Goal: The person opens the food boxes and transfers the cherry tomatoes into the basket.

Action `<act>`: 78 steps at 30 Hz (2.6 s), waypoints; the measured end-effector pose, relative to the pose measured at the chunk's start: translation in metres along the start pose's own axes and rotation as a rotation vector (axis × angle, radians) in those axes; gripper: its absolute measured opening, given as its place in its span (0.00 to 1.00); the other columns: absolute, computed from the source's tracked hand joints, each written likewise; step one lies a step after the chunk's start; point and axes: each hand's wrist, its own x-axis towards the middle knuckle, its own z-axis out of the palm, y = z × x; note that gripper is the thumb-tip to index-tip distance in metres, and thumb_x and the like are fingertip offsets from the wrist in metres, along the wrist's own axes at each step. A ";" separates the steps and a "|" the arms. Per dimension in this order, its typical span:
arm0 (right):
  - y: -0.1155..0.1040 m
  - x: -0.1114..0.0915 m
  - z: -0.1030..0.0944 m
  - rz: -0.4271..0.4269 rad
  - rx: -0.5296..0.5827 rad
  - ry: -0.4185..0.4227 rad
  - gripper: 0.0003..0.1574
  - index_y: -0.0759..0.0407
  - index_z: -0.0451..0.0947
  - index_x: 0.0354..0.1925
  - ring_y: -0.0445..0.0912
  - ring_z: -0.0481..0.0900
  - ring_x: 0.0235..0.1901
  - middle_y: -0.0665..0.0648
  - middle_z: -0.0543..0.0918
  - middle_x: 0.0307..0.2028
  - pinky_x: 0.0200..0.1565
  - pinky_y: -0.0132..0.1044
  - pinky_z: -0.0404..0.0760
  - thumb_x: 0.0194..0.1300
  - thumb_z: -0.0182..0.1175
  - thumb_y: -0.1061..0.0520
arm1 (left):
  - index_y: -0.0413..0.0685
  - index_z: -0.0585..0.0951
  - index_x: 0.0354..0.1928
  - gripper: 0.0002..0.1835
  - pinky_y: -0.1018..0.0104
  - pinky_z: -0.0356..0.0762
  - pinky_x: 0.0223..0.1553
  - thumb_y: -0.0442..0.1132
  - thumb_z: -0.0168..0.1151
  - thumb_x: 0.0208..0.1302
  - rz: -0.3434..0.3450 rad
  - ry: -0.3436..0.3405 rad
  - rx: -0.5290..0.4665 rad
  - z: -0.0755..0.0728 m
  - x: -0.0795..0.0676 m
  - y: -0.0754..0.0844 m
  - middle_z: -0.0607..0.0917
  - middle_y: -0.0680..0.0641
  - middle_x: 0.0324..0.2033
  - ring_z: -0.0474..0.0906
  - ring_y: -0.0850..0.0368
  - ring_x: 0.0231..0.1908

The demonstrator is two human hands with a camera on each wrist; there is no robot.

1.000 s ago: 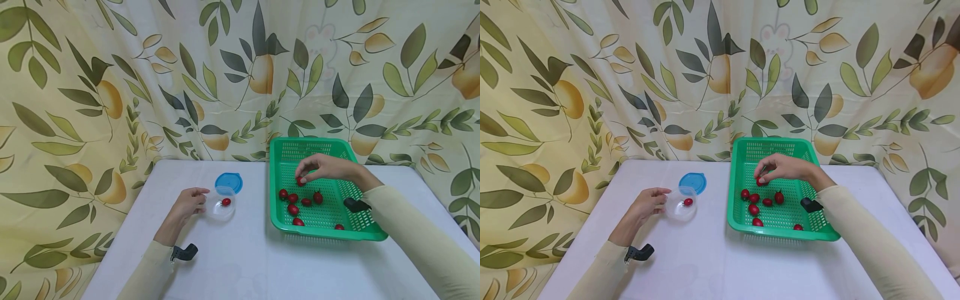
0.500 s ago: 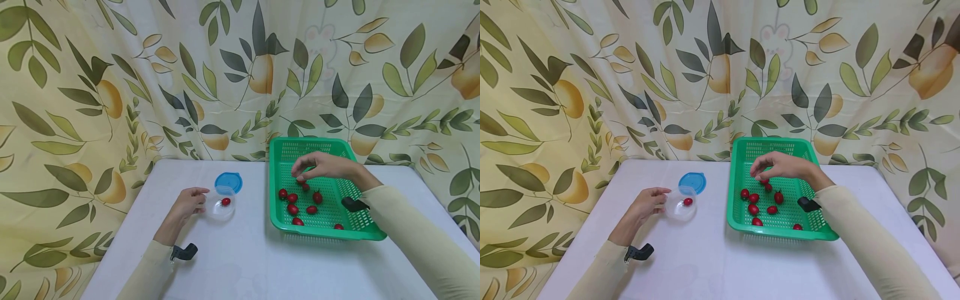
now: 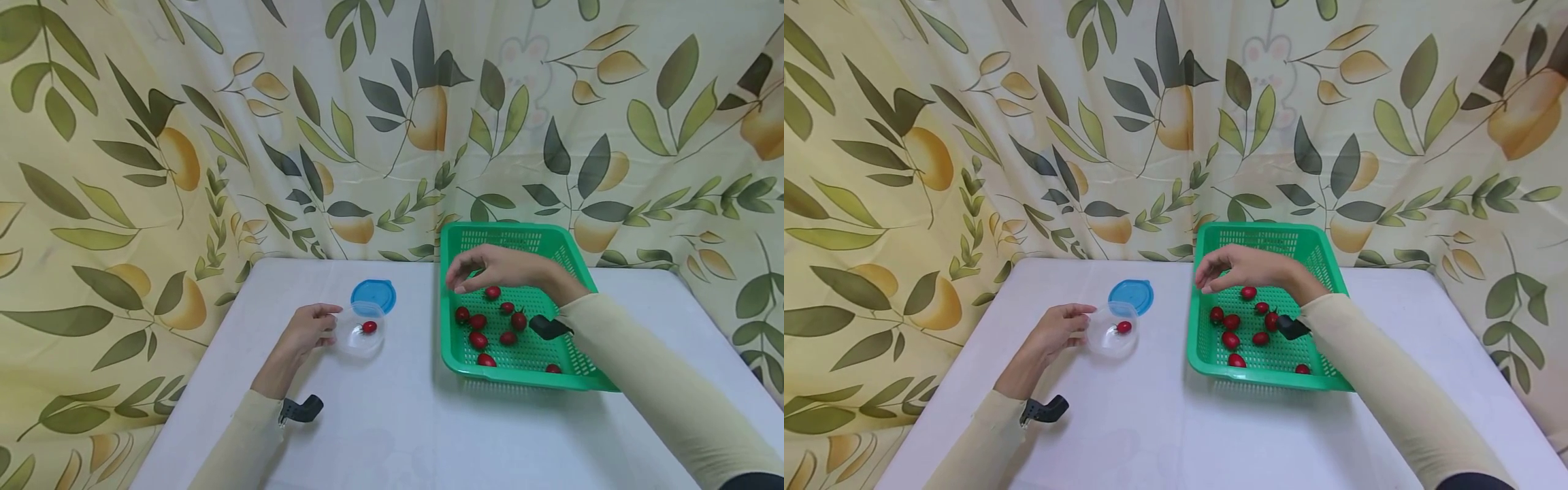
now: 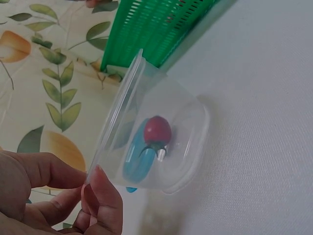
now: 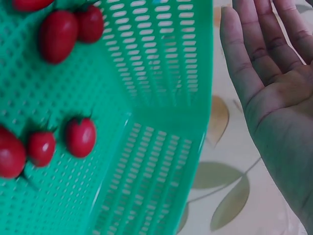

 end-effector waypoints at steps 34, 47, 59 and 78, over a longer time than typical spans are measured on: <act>-0.062 0.112 0.049 -0.116 -0.089 -0.291 0.18 0.58 0.81 0.53 0.46 0.81 0.54 0.54 0.85 0.53 0.56 0.39 0.82 0.68 0.67 0.53 | 0.40 0.81 0.60 0.18 0.68 0.84 0.36 0.31 0.56 0.71 -0.011 -0.037 -0.026 -0.003 0.000 0.002 0.78 0.37 0.51 0.76 0.51 0.37; -0.065 0.141 0.068 -0.093 -0.067 -0.364 0.18 0.60 0.81 0.55 0.46 0.82 0.55 0.58 0.83 0.55 0.55 0.37 0.82 0.67 0.64 0.62 | 0.40 0.82 0.59 0.18 0.68 0.83 0.34 0.29 0.56 0.69 0.004 -0.045 -0.057 -0.004 0.002 0.003 0.76 0.45 0.41 0.74 0.52 0.38; -0.065 0.164 0.100 -0.017 -0.098 -0.397 0.28 0.67 0.73 0.63 0.49 0.80 0.55 0.65 0.80 0.59 0.57 0.36 0.80 0.66 0.63 0.66 | 0.35 0.80 0.58 0.18 0.68 0.83 0.32 0.27 0.56 0.68 0.017 -0.051 -0.084 -0.005 0.000 0.001 0.76 0.46 0.37 0.76 0.53 0.37; -0.060 0.175 0.122 0.084 -0.276 -0.361 0.22 0.57 0.77 0.59 0.45 0.75 0.61 0.52 0.80 0.59 0.64 0.41 0.76 0.67 0.64 0.63 | 0.37 0.81 0.57 0.19 0.67 0.83 0.34 0.27 0.56 0.66 0.027 -0.040 -0.079 -0.006 0.004 -0.003 0.79 0.44 0.40 0.78 0.51 0.41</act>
